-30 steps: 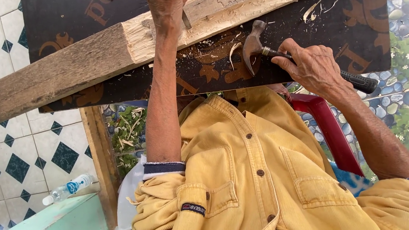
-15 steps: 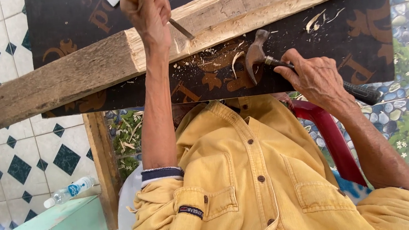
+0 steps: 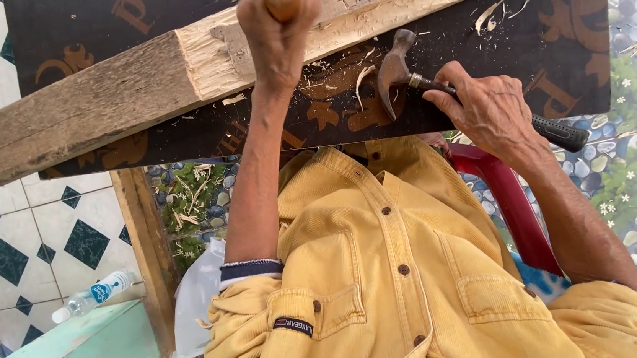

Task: A person uses a hammer and chisel to carve a rectangular recess into a wooden plank on a workbench.

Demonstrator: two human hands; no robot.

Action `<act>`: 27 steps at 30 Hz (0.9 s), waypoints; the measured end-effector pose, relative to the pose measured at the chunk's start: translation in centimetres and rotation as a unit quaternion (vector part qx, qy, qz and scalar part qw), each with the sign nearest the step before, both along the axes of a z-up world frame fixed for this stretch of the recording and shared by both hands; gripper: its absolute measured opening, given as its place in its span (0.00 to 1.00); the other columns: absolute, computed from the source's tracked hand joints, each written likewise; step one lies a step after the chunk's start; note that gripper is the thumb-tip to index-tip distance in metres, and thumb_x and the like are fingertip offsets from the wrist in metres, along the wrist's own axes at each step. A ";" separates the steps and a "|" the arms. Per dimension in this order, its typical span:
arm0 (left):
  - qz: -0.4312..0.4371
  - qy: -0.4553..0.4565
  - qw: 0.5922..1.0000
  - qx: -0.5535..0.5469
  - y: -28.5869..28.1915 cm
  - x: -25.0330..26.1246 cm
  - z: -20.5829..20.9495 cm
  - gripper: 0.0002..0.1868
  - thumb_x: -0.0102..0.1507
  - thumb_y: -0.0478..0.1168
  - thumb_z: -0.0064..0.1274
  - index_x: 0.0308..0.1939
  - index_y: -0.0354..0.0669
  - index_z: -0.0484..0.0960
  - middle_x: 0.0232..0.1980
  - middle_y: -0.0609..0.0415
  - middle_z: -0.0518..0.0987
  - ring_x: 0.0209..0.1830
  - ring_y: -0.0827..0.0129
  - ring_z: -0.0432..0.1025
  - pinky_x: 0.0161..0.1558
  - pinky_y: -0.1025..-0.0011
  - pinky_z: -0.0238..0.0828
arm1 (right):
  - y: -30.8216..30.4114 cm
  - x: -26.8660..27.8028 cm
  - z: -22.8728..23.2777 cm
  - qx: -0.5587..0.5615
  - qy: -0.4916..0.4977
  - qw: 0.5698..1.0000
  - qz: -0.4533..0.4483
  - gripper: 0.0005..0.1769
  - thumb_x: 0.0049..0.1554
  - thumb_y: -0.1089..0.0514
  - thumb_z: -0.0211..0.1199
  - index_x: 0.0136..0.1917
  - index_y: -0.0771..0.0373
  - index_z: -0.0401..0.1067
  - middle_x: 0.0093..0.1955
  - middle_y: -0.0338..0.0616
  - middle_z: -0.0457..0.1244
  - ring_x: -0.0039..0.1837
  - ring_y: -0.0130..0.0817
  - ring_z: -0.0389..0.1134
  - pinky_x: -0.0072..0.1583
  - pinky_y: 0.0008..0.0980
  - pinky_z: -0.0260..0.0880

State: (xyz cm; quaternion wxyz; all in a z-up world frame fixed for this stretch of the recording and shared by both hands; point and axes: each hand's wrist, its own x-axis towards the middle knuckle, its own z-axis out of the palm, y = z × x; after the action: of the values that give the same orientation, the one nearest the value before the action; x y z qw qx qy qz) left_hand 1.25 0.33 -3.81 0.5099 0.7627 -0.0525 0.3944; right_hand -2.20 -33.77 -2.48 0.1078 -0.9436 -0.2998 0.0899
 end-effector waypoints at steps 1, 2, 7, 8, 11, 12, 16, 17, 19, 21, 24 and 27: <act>-0.024 -0.023 0.999 -0.040 0.7 0.8 0.1 0.10 0.67 0.45 0.63 0.36 0.48 0.78 0.28 0.59 0.79 0.23 0.72 0.77 0.25 0.78 0.82 | 0.0 0.0 -0.1 0.001 -0.003 1.000 0.001 0.19 0.73 0.37 0.54 0.62 0.53 0.65 0.27 0.45 0.64 0.29 0.51 0.66 0.40 0.49 0.64; -0.048 -0.046 0.995 -0.078 1.4 1.5 0.3 0.15 0.67 0.48 0.58 0.29 0.48 0.75 0.17 0.61 0.70 0.11 0.74 0.67 0.13 0.75 0.69 | 0.0 0.0 -0.1 0.002 -0.006 1.000 0.002 0.19 0.73 0.37 0.54 0.62 0.53 0.65 0.27 0.45 0.64 0.29 0.51 0.66 0.40 0.48 0.63; -0.095 0.074 0.968 -0.220 6.3 5.1 -3.3 0.09 0.69 0.48 0.53 0.41 0.50 0.74 0.18 0.61 0.63 0.14 0.75 0.53 0.20 0.73 0.52 | -0.1 0.1 0.1 0.022 -0.013 1.000 0.013 0.18 0.73 0.38 0.54 0.61 0.54 0.64 0.27 0.45 0.64 0.29 0.52 0.65 0.39 0.48 0.62; -0.015 0.177 0.958 -0.227 6.8 5.5 -4.0 0.28 0.67 0.64 0.55 0.57 0.47 0.78 0.18 0.62 0.69 0.13 0.78 0.58 0.18 0.80 0.58 | -0.2 0.0 0.1 0.015 -0.011 1.000 0.009 0.19 0.73 0.38 0.54 0.61 0.54 0.64 0.27 0.44 0.64 0.29 0.50 0.66 0.39 0.47 0.62; -0.092 0.112 0.967 -0.211 7.4 6.2 -3.8 0.27 0.71 0.65 0.60 0.66 0.56 0.83 0.19 0.60 0.64 0.14 0.76 0.50 0.19 0.77 0.50 | -0.1 -0.1 0.4 0.014 -0.015 1.000 0.012 0.18 0.73 0.38 0.54 0.60 0.53 0.63 0.29 0.45 0.66 0.30 0.51 0.68 0.39 0.47 0.63; -0.094 0.108 0.967 -0.208 6.7 6.4 -2.4 0.27 0.71 0.65 0.60 0.66 0.56 0.83 0.19 0.60 0.64 0.14 0.76 0.50 0.19 0.77 0.50 | -0.1 0.0 0.5 0.016 -0.019 1.000 0.010 0.18 0.73 0.38 0.54 0.60 0.53 0.63 0.29 0.45 0.66 0.30 0.51 0.68 0.39 0.47 0.63; -0.175 0.071 0.946 -0.262 7.7 7.7 -3.2 0.15 0.71 0.56 0.61 0.44 0.51 0.82 0.20 0.60 0.63 0.14 0.75 0.49 0.16 0.76 0.44 | 0.1 0.0 0.5 0.013 -0.005 1.000 0.008 0.19 0.72 0.38 0.53 0.60 0.54 0.62 0.25 0.45 0.62 0.28 0.50 0.65 0.36 0.44 0.59; -0.176 0.105 0.938 -0.279 8.8 8.4 -4.8 0.17 0.75 0.54 0.57 0.60 0.50 0.79 0.24 0.57 0.67 0.16 0.76 0.52 0.18 0.78 0.44 | 0.1 -0.1 0.6 0.013 -0.008 1.000 0.008 0.19 0.72 0.38 0.53 0.60 0.54 0.62 0.25 0.46 0.63 0.29 0.51 0.66 0.36 0.45 0.59; -0.189 0.086 0.936 -0.283 8.5 7.6 -2.4 0.11 0.75 0.51 0.55 0.48 0.49 0.79 0.24 0.58 0.65 0.16 0.76 0.52 0.17 0.77 0.42 | 0.1 -0.2 0.6 0.014 -0.013 1.000 0.011 0.18 0.72 0.38 0.53 0.59 0.54 0.61 0.25 0.45 0.63 0.28 0.49 0.66 0.36 0.44 0.59; -0.204 0.067 0.933 -0.287 6.9 5.9 0.7 0.14 0.75 0.47 0.53 0.37 0.48 0.80 0.24 0.60 0.64 0.15 0.76 0.52 0.16 0.76 0.41 | 0.0 -0.2 0.7 0.014 -0.019 1.000 0.013 0.18 0.72 0.39 0.54 0.59 0.54 0.61 0.26 0.44 0.63 0.28 0.47 0.66 0.35 0.43 0.59; -0.130 0.060 0.934 -0.328 3.9 2.8 4.5 0.27 0.60 0.58 0.69 0.21 0.46 0.75 0.14 0.66 0.61 0.11 0.78 0.52 0.14 0.75 0.45 | 0.2 0.0 0.5 0.012 -0.012 1.000 0.011 0.17 0.71 0.39 0.54 0.58 0.54 0.62 0.24 0.43 0.62 0.27 0.47 0.64 0.35 0.42 0.58; -0.200 -0.119 0.944 -0.232 2.5 1.0 2.8 0.15 0.72 0.50 0.61 0.41 0.47 0.75 0.22 0.60 0.63 0.16 0.75 0.52 0.16 0.74 0.48 | -0.1 -0.5 0.0 0.008 -0.038 0.999 0.028 0.17 0.72 0.40 0.55 0.58 0.53 0.62 0.25 0.42 0.62 0.27 0.45 0.64 0.33 0.42 0.58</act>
State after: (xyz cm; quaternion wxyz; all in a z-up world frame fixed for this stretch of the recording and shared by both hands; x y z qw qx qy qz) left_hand 2.28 2.80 -1.01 0.7314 0.5442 -0.1713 0.3735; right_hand -2.69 -33.88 -2.51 0.1015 -0.9368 -0.3305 0.0543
